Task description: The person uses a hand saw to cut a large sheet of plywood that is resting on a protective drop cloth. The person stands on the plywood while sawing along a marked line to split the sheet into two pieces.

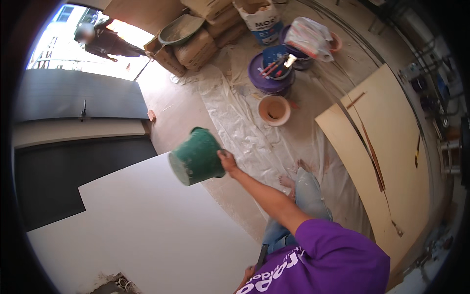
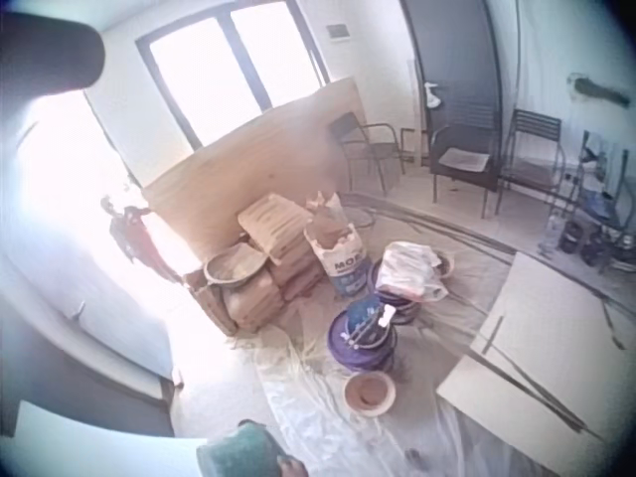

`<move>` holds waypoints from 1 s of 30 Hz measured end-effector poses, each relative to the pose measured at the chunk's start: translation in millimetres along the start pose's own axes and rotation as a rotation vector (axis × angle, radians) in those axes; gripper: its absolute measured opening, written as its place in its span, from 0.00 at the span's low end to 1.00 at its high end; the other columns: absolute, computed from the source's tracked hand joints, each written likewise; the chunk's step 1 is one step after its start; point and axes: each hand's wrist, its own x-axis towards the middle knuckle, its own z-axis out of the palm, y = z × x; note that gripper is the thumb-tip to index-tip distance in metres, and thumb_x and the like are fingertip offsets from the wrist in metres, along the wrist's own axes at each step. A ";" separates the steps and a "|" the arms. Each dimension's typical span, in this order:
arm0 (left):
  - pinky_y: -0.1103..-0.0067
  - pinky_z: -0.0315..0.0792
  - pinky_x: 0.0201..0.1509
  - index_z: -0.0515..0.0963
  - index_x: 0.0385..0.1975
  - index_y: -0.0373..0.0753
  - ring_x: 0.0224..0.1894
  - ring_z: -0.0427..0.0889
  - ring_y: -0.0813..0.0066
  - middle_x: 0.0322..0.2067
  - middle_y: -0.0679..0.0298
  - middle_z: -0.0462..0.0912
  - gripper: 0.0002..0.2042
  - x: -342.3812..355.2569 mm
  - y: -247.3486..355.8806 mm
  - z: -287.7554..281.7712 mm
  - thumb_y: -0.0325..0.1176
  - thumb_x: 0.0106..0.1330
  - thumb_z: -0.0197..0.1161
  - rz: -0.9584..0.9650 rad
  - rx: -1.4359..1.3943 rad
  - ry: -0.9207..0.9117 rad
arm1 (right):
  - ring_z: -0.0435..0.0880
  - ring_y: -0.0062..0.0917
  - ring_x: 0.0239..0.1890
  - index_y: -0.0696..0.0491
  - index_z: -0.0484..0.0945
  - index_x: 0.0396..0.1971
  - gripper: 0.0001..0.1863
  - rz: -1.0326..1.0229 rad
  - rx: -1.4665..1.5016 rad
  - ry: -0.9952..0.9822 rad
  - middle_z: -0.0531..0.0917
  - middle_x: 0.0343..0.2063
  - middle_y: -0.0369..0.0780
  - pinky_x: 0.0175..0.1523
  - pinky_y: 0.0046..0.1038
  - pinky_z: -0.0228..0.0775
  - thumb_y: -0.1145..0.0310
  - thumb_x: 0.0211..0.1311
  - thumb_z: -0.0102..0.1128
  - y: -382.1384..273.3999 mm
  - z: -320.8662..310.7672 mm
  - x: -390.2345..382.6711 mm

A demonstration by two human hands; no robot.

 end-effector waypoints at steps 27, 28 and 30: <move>0.69 0.76 0.26 0.67 0.56 0.42 0.34 0.85 0.49 0.46 0.48 0.80 0.21 11.5 108.1 101.8 0.45 0.70 0.57 0.737 0.227 -0.147 | 0.81 0.48 0.40 0.48 0.82 0.33 0.11 -0.343 -0.958 1.111 0.83 0.31 0.48 0.46 0.54 0.69 0.61 0.50 0.62 84.9 -656.5 -740.4; 0.69 0.76 0.25 0.67 0.56 0.42 0.33 0.85 0.49 0.47 0.48 0.80 0.20 9.5 114.9 117.4 0.45 0.70 0.57 0.762 0.246 -0.171 | 0.81 0.48 0.41 0.48 0.82 0.37 0.12 -0.316 -0.923 1.225 0.83 0.33 0.48 0.48 0.54 0.69 0.60 0.53 0.61 108.8 -680.4 -786.4; 0.69 0.75 0.24 0.66 0.56 0.43 0.33 0.85 0.49 0.47 0.48 0.80 0.20 -8.4 131.0 137.7 0.45 0.70 0.57 0.818 0.309 -0.179 | 0.81 0.47 0.42 0.49 0.81 0.39 0.14 -0.234 -0.854 1.438 0.83 0.33 0.47 0.48 0.54 0.68 0.57 0.58 0.61 170.5 -703.7 -878.5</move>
